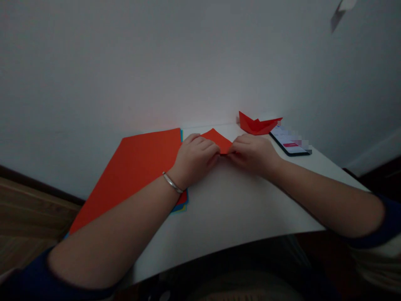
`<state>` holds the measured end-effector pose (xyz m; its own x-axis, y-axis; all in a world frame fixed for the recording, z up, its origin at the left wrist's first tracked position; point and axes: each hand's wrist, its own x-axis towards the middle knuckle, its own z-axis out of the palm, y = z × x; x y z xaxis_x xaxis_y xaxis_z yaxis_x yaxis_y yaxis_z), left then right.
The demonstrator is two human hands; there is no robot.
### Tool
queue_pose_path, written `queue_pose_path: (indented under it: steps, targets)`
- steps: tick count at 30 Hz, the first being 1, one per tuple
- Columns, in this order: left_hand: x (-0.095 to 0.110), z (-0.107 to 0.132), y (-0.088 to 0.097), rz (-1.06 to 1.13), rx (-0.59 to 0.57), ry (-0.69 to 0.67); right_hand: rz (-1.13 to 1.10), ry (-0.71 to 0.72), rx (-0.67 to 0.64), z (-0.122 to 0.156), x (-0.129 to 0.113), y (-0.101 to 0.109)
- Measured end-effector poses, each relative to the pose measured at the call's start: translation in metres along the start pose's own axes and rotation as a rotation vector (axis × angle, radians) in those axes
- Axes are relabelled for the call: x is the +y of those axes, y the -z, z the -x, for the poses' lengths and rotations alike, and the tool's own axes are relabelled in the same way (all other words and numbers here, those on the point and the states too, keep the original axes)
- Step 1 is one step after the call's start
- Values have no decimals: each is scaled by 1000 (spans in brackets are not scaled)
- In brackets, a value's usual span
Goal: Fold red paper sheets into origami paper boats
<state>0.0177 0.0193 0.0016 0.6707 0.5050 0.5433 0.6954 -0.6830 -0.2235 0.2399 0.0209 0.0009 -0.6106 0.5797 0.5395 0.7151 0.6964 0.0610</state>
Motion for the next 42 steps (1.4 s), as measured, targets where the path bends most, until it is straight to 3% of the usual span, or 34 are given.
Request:
queue_pose_path:
  steps: [3, 10, 21, 28, 42]
  targets:
    - [4, -3, 0, -20, -49, -105, -48, 53, -10, 0, -7, -2]
    - [7, -3, -3, -40, -82, -149, -96, 86, -47, 0, -10, -5]
    - [-3, 2, -2, -121, -186, -32, -172, 33, -47, 2, 8, -8]
    - [2, 3, 4, -133, -221, 135, -260, -58, -55, 2, 14, -5]
    - [0, 6, 6, -174, -255, 161, -297, -91, -67, 3, 19, -1]
